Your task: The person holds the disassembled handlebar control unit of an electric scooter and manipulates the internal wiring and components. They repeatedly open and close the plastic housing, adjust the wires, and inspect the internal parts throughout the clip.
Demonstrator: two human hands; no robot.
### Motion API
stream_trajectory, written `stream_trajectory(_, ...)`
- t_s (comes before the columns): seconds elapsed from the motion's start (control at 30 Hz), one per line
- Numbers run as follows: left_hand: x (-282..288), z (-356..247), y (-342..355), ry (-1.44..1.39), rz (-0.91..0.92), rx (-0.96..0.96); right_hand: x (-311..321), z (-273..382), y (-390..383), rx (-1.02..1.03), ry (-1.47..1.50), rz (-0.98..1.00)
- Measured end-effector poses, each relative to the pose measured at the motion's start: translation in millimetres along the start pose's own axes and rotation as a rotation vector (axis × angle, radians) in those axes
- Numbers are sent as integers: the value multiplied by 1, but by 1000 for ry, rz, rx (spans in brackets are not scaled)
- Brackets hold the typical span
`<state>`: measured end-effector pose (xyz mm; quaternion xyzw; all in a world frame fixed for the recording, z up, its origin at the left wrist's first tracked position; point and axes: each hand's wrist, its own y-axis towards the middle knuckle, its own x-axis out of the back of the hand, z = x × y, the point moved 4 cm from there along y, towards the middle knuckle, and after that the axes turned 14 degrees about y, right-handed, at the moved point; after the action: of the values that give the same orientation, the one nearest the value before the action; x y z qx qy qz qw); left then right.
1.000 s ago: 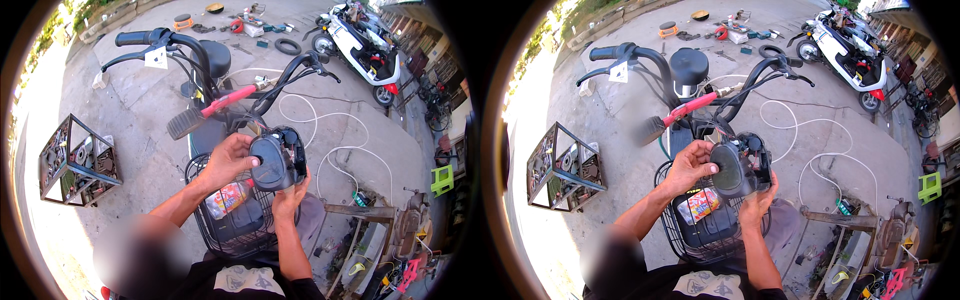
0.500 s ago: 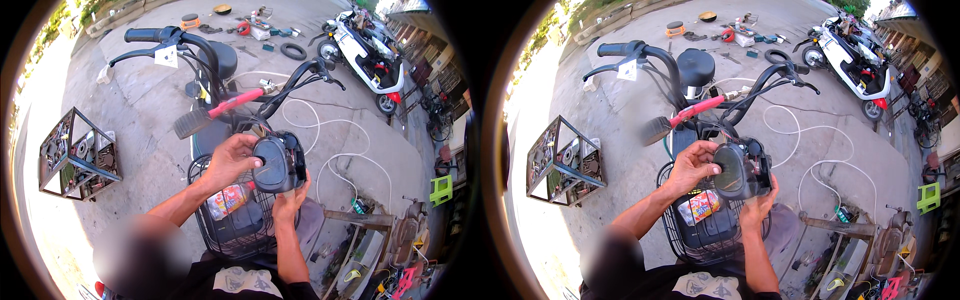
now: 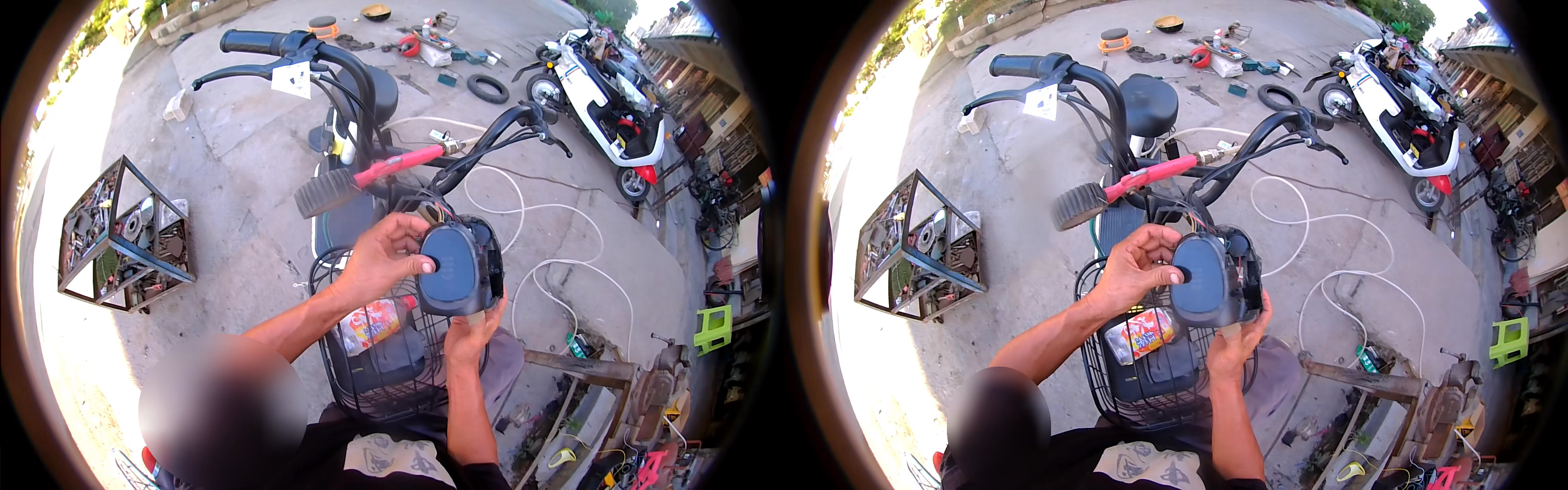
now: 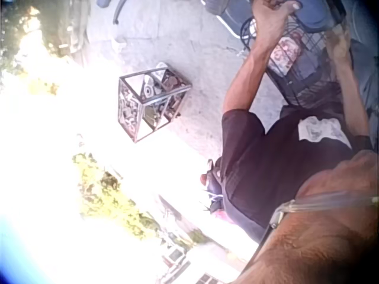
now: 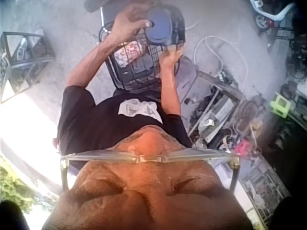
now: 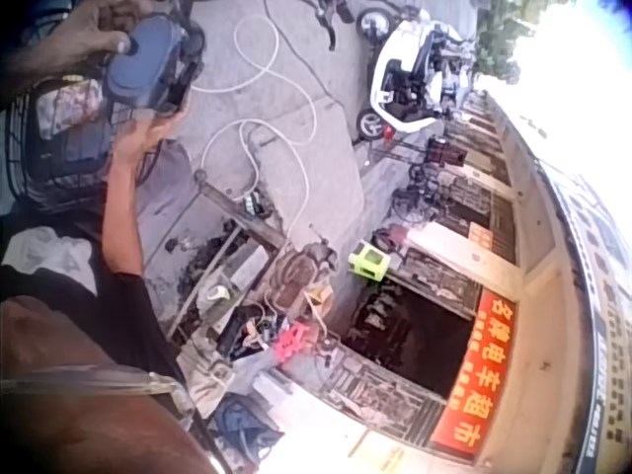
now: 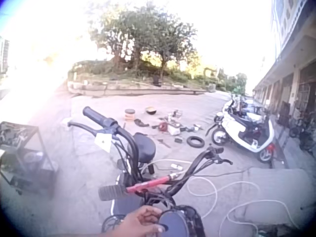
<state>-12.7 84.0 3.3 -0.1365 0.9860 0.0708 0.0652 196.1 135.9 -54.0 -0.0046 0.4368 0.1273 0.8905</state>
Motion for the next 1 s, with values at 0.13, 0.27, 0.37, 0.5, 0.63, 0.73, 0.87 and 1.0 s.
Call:
stream_trajectory(0.13,1,1,0,10,2,-23,4,-2,1,7,6,20)
stream_trajectory(0.27,1,-1,0,42,2,-28,3,-2,0,3,12,6)
stream_trajectory(0.37,2,0,-1,1,21,-22,4,-4,0,28,0,25)
stream_trajectory(0.5,1,2,1,-40,40,-17,8,-4,1,63,-32,44)
stream_trajectory(0.63,3,5,3,-40,56,44,7,-3,1,125,-115,50)
stream_trajectory(0.73,9,12,4,-25,-6,85,-6,-2,1,135,-162,46)
stream_trajectory(0.87,8,12,7,-74,-21,103,-3,-1,2,140,-190,60)
stream_trajectory(1.0,8,15,8,-176,-20,110,0,1,3,126,-196,46)
